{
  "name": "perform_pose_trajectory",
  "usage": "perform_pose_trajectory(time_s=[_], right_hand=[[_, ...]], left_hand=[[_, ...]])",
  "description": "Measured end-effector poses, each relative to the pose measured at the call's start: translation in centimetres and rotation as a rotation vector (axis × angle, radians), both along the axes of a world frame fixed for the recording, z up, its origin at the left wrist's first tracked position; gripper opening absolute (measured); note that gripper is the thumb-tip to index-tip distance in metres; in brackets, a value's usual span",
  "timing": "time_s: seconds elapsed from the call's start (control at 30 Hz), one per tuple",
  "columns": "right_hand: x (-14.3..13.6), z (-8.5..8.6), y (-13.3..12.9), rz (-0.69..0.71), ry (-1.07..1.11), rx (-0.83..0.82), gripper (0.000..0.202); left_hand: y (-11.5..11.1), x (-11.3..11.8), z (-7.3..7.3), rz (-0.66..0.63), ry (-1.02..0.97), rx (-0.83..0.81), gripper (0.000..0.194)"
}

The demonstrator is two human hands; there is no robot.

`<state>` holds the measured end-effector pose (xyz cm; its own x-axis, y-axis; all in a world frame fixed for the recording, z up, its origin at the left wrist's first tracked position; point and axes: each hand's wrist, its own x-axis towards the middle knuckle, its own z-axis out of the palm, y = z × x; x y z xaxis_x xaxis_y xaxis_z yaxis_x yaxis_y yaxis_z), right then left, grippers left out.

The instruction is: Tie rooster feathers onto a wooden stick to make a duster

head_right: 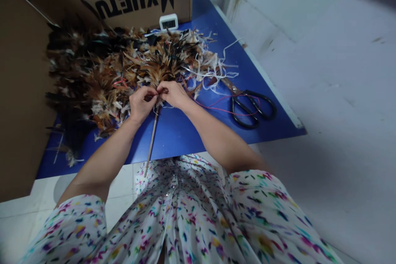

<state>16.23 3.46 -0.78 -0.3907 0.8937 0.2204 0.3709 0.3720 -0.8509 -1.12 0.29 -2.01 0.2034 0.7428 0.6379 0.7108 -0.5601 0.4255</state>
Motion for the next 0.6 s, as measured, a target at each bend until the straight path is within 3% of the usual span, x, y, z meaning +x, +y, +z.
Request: perform_pose_trajectory(time_s=[0.6], right_hand=[[0.4, 1.3, -0.6, -0.001, -0.190, 0.026, 0.016]], left_hand=[[0.0, 0.1, 0.1, -0.015, -0.142, -0.046, 0.009]])
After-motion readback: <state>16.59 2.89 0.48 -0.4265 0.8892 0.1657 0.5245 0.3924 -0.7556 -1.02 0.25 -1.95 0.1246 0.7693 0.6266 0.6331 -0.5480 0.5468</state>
